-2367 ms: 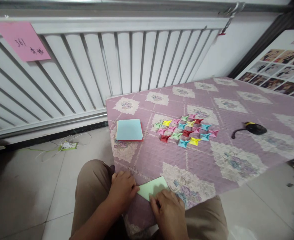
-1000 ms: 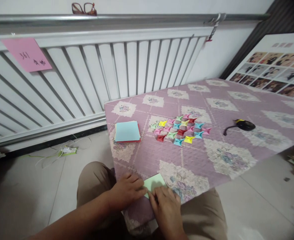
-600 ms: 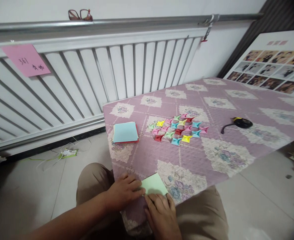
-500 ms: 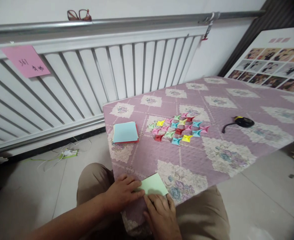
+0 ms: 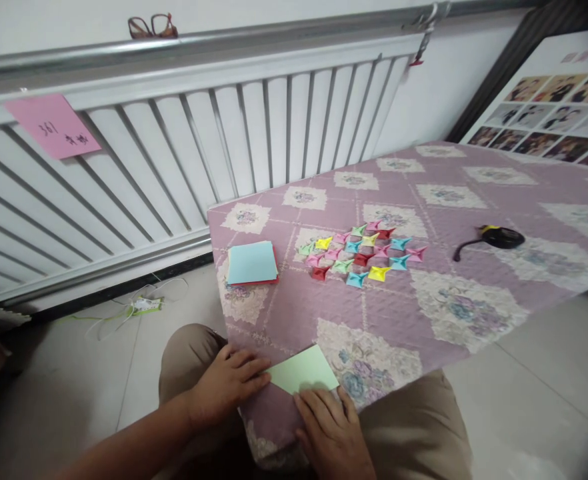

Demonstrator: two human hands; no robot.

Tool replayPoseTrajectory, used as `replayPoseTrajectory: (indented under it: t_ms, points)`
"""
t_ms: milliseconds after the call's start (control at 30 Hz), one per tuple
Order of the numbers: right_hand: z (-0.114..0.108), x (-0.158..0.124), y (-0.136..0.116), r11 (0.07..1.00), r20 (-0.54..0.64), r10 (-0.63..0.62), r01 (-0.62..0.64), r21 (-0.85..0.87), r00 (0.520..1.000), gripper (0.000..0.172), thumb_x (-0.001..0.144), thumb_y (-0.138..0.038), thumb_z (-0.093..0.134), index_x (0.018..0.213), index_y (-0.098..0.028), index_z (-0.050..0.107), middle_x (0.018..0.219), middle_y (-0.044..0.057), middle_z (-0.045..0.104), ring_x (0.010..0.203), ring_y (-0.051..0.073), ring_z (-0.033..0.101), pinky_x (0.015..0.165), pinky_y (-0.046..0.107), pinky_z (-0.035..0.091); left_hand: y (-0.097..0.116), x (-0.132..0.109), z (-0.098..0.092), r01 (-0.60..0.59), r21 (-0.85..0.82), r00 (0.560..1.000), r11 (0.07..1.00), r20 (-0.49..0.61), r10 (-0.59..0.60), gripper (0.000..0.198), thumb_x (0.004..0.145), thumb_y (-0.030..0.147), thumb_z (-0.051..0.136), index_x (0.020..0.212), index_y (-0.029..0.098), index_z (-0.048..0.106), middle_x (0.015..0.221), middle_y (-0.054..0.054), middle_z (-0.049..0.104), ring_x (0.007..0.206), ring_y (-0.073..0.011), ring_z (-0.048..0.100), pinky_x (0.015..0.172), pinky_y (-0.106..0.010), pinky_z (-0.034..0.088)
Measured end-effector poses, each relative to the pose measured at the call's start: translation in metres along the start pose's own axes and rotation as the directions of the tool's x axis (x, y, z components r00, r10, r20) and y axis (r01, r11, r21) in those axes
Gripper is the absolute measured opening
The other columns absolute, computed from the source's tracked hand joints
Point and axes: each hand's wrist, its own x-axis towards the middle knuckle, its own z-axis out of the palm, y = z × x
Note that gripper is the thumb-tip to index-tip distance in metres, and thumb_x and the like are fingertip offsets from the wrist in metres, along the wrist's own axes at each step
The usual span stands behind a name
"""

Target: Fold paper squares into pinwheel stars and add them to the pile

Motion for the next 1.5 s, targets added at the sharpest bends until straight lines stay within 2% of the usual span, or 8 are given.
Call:
replayPoseTrajectory:
  t_ms: [367,767,967,1067,1233,1333,1400,1500]
  points:
    - [-0.001,-0.005,0.006,0.998,-0.071,0.006,-0.001,0.07,0.997,0.024,0.094,-0.034,0.046,0.107,-0.026,0.065,0.104,0.0,0.069,0.105,0.018,0.055,0.11,0.038,0.02,0.014,-0.008,-0.001,0.106,0.063,0.992,0.992,0.067,-0.111,0.039,0.093,0.022,0.05,0.132,0.026,0.048,0.138,-0.003,0.05,0.122,-0.0246,0.043,0.098,-0.042,0.03]
    - [-0.01,0.006,-0.003,0.99,-0.144,0.1,-0.084,0.111,0.984,0.024,0.095,-0.029,0.041,0.095,-0.026,0.065,0.095,0.0,0.069,0.098,0.02,0.056,0.1,0.039,0.031,0.02,-0.008,0.003,0.157,0.055,0.987,0.986,0.037,-0.159,0.042,0.091,0.014,0.052,0.131,0.023,0.049,0.139,-0.003,0.049,0.125,-0.0235,0.044,0.099,-0.038,0.039]
    - [-0.017,0.021,-0.004,0.983,0.053,0.168,-0.171,0.063,0.984,0.008,0.081,-0.021,0.062,0.074,-0.025,0.061,0.079,-0.001,0.063,0.079,0.018,0.053,0.076,0.033,0.038,0.021,-0.01,0.015,0.17,0.069,0.985,0.983,-0.027,-0.169,0.045,0.086,0.007,0.053,0.128,0.021,0.051,0.136,-0.004,0.052,0.125,-0.0219,0.045,0.101,-0.036,0.041]
    - [-0.013,0.029,-0.001,0.975,0.128,0.22,-0.22,-0.011,0.967,0.012,0.072,-0.023,0.073,0.071,-0.024,0.061,0.076,-0.001,0.063,0.079,0.019,0.054,0.074,0.033,0.038,0.022,-0.011,0.021,0.171,0.075,0.984,0.982,-0.054,-0.168,0.054,0.081,0.001,0.051,0.13,0.023,0.049,0.137,-0.002,0.051,0.126,-0.0206,0.045,0.101,-0.034,0.041]
    - [-0.008,0.039,0.005,0.955,0.294,0.294,-0.29,-0.057,0.91,0.011,0.071,-0.026,0.074,0.074,-0.024,0.064,0.084,0.0,0.066,0.086,0.021,0.057,0.08,0.035,0.038,0.02,-0.011,0.034,0.195,0.108,0.979,0.975,-0.085,-0.186,0.061,0.075,-0.003,0.047,0.128,0.027,0.051,0.135,0.002,0.053,0.122,-0.0192,0.05,0.096,-0.03,0.046]
    - [-0.007,0.039,0.007,0.957,0.302,0.286,-0.289,-0.038,0.909,0.017,0.069,-0.029,0.077,0.08,-0.026,0.065,0.088,-0.002,0.067,0.087,0.02,0.058,0.083,0.034,0.038,0.019,-0.008,0.044,0.202,0.106,0.979,0.973,-0.047,-0.198,0.061,0.072,-0.003,0.046,0.124,0.027,0.056,0.133,0.002,0.056,0.119,-0.0187,0.053,0.093,-0.026,0.047]
    - [-0.005,0.037,0.01,0.966,0.267,0.256,-0.255,-0.038,0.929,0.023,0.067,-0.032,0.079,0.085,-0.029,0.065,0.087,-0.004,0.067,0.085,0.019,0.059,0.083,0.034,0.039,0.019,-0.006,0.049,0.234,0.084,0.972,0.969,-0.026,-0.232,0.058,0.073,-0.001,0.048,0.123,0.026,0.058,0.132,0.0,0.057,0.116,-0.0182,0.055,0.091,-0.024,0.048]
    - [0.0,0.036,0.014,0.982,0.192,0.18,-0.166,-0.087,0.965,0.019,0.069,-0.039,0.077,0.081,-0.031,0.065,0.079,-0.005,0.067,0.08,0.017,0.06,0.081,0.033,0.04,0.019,-0.005,0.049,0.271,0.08,0.962,0.959,-0.059,-0.266,0.047,0.076,0.005,0.05,0.115,0.027,0.062,0.125,0.0,0.061,0.11,-0.018,0.059,0.086,-0.023,0.05]
